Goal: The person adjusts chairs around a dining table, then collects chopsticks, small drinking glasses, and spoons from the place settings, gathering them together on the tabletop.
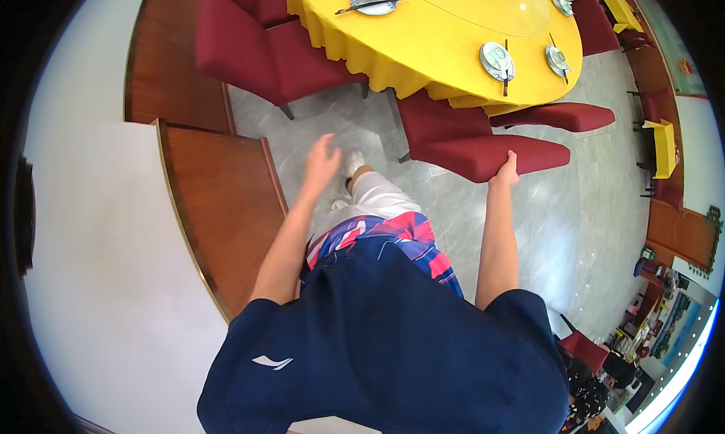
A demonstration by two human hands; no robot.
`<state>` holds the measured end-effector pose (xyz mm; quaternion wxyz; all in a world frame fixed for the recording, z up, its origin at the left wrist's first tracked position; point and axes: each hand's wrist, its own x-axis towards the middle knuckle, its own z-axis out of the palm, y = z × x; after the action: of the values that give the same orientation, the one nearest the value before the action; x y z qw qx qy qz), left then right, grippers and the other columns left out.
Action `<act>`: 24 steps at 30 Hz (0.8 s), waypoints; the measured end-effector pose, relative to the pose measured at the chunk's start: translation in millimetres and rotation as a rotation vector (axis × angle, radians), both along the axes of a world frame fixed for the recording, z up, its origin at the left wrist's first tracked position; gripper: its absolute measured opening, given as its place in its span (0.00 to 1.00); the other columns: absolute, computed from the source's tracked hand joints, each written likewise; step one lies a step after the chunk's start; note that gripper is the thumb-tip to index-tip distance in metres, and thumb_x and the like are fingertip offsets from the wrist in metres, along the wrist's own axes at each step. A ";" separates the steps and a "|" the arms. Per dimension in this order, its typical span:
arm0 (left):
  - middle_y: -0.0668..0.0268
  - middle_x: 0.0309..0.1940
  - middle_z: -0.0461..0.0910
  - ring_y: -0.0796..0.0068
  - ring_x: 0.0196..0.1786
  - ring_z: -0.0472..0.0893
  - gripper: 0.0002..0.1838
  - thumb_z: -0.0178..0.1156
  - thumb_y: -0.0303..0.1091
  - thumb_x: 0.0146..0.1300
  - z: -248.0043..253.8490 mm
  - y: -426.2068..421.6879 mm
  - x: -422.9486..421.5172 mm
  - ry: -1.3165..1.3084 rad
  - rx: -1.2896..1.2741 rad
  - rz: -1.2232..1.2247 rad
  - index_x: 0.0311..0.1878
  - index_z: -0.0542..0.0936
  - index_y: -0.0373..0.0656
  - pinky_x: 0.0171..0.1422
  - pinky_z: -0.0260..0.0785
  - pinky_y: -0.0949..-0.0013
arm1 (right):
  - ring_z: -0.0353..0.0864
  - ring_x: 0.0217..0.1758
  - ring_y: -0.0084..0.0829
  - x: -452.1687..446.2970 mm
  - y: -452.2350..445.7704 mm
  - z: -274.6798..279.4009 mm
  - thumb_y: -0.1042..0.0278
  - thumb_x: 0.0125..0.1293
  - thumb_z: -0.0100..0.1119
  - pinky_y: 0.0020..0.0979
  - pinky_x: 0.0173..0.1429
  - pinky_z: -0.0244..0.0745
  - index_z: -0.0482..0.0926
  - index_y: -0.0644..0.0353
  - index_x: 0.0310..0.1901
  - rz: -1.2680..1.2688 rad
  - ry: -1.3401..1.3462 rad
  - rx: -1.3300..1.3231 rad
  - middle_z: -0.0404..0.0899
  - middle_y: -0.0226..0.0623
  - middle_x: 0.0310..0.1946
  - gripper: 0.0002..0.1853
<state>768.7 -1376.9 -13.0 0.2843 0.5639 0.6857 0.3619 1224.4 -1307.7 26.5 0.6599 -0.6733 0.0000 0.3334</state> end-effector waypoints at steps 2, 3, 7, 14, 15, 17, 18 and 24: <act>0.51 0.49 0.81 0.56 0.50 0.82 0.20 0.61 0.30 0.60 -8.8 20.1 -58.0 -0.005 -0.071 0.090 0.57 0.75 0.40 0.54 0.74 0.58 | 0.83 0.47 0.42 -9.2 3.0 2.9 0.67 0.52 0.69 0.43 0.49 0.84 0.73 0.75 0.54 0.006 -0.009 -0.004 0.79 0.47 0.49 0.30; 0.52 0.48 0.81 0.59 0.49 0.82 0.19 0.60 0.30 0.61 -1.9 31.0 -83.0 -0.042 -0.064 0.141 0.56 0.76 0.39 0.52 0.74 0.60 | 0.83 0.47 0.41 -4.3 1.5 -1.7 0.66 0.52 0.69 0.43 0.49 0.83 0.74 0.75 0.53 0.062 0.003 0.043 0.79 0.46 0.49 0.29; 0.56 0.45 0.82 0.68 0.45 0.82 0.17 0.56 0.26 0.62 25.1 86.4 -176.0 -0.072 0.109 0.427 0.55 0.76 0.38 0.51 0.74 0.66 | 0.82 0.48 0.41 6.8 1.1 -15.7 0.65 0.54 0.69 0.43 0.52 0.82 0.74 0.74 0.54 0.038 0.000 0.002 0.79 0.46 0.50 0.28; 0.46 0.65 0.67 0.53 0.63 0.72 0.33 0.61 0.38 0.66 71.3 214.8 -301.8 -0.073 0.229 0.730 0.69 0.61 0.33 0.67 0.65 0.59 | 0.83 0.47 0.38 -3.7 4.8 -11.1 0.52 0.53 0.72 0.36 0.50 0.81 0.73 0.76 0.57 -0.092 -0.310 -0.349 0.79 0.48 0.53 0.38; 0.46 0.65 0.67 0.53 0.63 0.72 0.33 0.61 0.38 0.66 71.3 235.2 -314.2 -0.063 0.234 0.720 0.69 0.61 0.33 0.67 0.65 0.59 | 0.83 0.48 0.39 -9.0 8.9 -4.9 0.49 0.53 0.71 0.38 0.51 0.80 0.74 0.76 0.56 -0.119 -0.388 -0.537 0.79 0.50 0.52 0.38; 0.45 0.64 0.68 0.55 0.66 0.71 0.38 0.66 0.42 0.61 70.9 267.7 -335.2 0.067 -0.044 0.549 0.69 0.61 0.33 0.68 0.64 0.60 | 0.82 0.50 0.42 -22.7 13.2 3.3 0.43 0.54 0.69 0.39 0.55 0.79 0.76 0.76 0.52 -0.176 -0.459 -0.660 0.81 0.51 0.49 0.39; 0.46 0.62 0.71 0.57 0.65 0.73 0.43 0.71 0.44 0.56 73.3 281.8 -341.9 0.089 -0.178 0.580 0.68 0.63 0.33 0.68 0.65 0.61 | 0.82 0.50 0.42 -29.6 10.2 1.6 0.43 0.54 0.69 0.39 0.55 0.79 0.76 0.76 0.52 -0.184 -0.451 -0.675 0.81 0.51 0.49 0.39; 0.49 0.61 0.73 0.57 0.61 0.75 0.43 0.74 0.41 0.52 66.8 356.3 -394.3 -0.150 -0.282 0.446 0.67 0.64 0.32 0.65 0.68 0.59 | 0.81 0.53 0.43 -96.0 -4.3 -5.2 0.35 0.54 0.66 0.40 0.55 0.77 0.72 0.69 0.58 -0.255 -0.613 -1.060 0.80 0.49 0.52 0.43</act>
<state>374.4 -1020.6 53.8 0.3234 0.3255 0.8135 0.3573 1128.5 -1312.0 21.3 0.2405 -0.9690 0.0564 -0.0019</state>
